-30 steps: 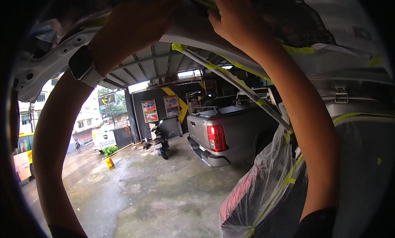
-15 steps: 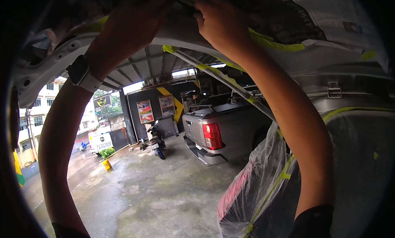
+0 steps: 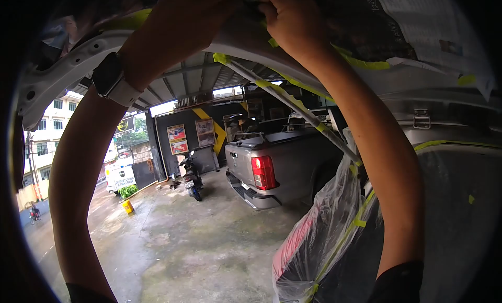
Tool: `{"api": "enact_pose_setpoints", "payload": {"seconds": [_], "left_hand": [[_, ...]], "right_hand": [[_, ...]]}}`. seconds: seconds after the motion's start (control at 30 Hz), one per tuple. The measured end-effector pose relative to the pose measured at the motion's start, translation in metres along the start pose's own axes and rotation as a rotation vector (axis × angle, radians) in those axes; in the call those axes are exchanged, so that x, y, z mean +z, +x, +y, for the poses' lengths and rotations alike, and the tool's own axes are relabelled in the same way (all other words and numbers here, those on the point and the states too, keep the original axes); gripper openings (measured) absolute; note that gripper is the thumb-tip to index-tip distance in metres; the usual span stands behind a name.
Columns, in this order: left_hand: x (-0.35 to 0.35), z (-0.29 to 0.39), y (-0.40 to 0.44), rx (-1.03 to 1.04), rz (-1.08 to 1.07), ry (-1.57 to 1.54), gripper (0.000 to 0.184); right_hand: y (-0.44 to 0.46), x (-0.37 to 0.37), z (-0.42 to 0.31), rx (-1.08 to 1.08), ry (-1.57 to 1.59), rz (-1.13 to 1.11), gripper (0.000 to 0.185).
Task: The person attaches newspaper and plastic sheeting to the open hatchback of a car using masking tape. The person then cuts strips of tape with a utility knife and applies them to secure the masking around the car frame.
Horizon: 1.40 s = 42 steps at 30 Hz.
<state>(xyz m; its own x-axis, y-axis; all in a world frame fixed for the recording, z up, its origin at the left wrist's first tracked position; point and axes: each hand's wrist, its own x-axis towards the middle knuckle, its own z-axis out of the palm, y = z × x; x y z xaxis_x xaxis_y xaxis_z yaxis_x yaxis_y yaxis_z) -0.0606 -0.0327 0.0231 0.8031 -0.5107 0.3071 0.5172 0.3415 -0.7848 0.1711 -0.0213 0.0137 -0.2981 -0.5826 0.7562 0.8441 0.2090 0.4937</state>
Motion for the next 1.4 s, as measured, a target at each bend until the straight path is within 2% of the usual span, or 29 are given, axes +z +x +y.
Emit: {"api": "enact_pose_setpoints", "payload": {"seconds": [0.13,0.23,0.3,0.33,0.37,0.4,0.43,0.47,0.53,0.6,0.63,0.73,0.77,0.8,0.87,0.93,0.97,1.03,1.1,1.17,1.3,1.37,1.4], "left_hand": [[0.003,0.001,0.007,-0.002,0.009,-0.005,0.020],[0.011,0.005,0.007,-0.052,0.079,0.011,0.019],[0.008,0.008,0.010,-0.135,0.032,-0.104,0.020],[0.005,0.007,0.013,-0.253,-0.317,-0.235,0.022],[0.007,0.011,0.010,-0.253,-0.319,-0.242,0.022],[0.011,0.014,0.006,-0.193,-0.167,-0.201,0.021],[0.014,0.016,0.002,-0.133,-0.013,-0.158,0.022],[0.016,0.018,0.002,-0.133,-0.009,-0.161,0.022],[0.019,0.016,0.000,0.012,0.124,-0.065,0.023],[0.022,0.017,-0.002,0.056,0.041,0.035,0.025],[0.024,0.019,-0.002,0.106,-0.041,0.132,0.026],[0.030,0.026,-0.002,0.106,0.003,0.168,0.027],[0.029,0.029,-0.001,0.108,0.007,0.169,0.027],[0.028,0.033,0.000,0.034,-0.067,0.109,0.026],[0.024,0.046,0.002,-0.041,-0.139,0.046,0.025],[0.024,0.062,0.005,-0.325,0.031,-0.040,0.022],[0.028,0.068,0.007,-0.331,0.030,-0.035,0.022],[0.037,0.080,0.013,-0.476,0.208,-0.092,0.020],[0.037,0.085,0.018,-0.521,0.147,-0.082,0.017],[0.049,0.093,0.019,-0.610,0.230,-0.117,0.047],[0.057,0.104,0.016,-0.637,0.301,-0.218,0.041],[0.059,0.101,0.018,-0.662,0.212,-0.339,0.056],[0.063,0.099,0.019,-0.665,0.222,-0.344,0.056]], "right_hand": [[0.003,-0.005,-0.005,-0.019,-0.092,-0.080,0.012],[0.001,-0.003,0.000,-0.134,-0.137,-0.067,0.016],[0.007,-0.005,0.001,-0.128,-0.178,-0.212,0.017],[0.010,-0.006,0.001,-0.125,-0.176,-0.219,0.017],[0.013,-0.008,0.002,-0.214,-0.223,-0.251,0.019],[0.015,-0.009,0.003,-0.305,-0.271,-0.281,0.021],[0.013,-0.010,0.007,-0.304,-0.274,-0.286,0.021],[0.012,-0.012,0.009,-0.350,-0.269,-0.276,0.022],[0.010,-0.019,0.011,-0.406,-0.267,-0.262,0.023],[-0.001,-0.036,-0.007,-0.156,-0.248,-0.275,0.024],[-0.006,-0.042,-0.010,-0.155,-0.253,-0.274,0.024],[-0.023,-0.046,-0.005,-0.084,-0.209,-0.331,0.021],[-0.023,-0.042,0.003,-0.191,-0.242,-0.282,0.023],[-0.023,-0.037,0.010,-0.299,-0.274,-0.233,0.024],[-0.023,-0.031,0.023,-0.320,-0.252,-0.247,0.025],[-0.019,-0.029,0.028,-0.348,-0.225,-0.260,0.026],[-0.016,-0.030,0.029,-0.347,-0.184,-0.264,0.026],[-0.012,-0.031,0.027,-0.349,-0.147,-0.270,0.027],[-0.010,-0.036,0.023,-0.295,-0.110,-0.313,0.024],[-0.008,-0.037,0.023,-0.320,-0.109,-0.320,0.022],[0.000,-0.039,0.021,-0.345,-0.092,-0.377,0.021],[0.007,-0.037,0.019,-0.378,-0.125,-0.371,0.022],[0.009,-0.038,0.018,-0.403,-0.157,-0.360,0.023]]}}
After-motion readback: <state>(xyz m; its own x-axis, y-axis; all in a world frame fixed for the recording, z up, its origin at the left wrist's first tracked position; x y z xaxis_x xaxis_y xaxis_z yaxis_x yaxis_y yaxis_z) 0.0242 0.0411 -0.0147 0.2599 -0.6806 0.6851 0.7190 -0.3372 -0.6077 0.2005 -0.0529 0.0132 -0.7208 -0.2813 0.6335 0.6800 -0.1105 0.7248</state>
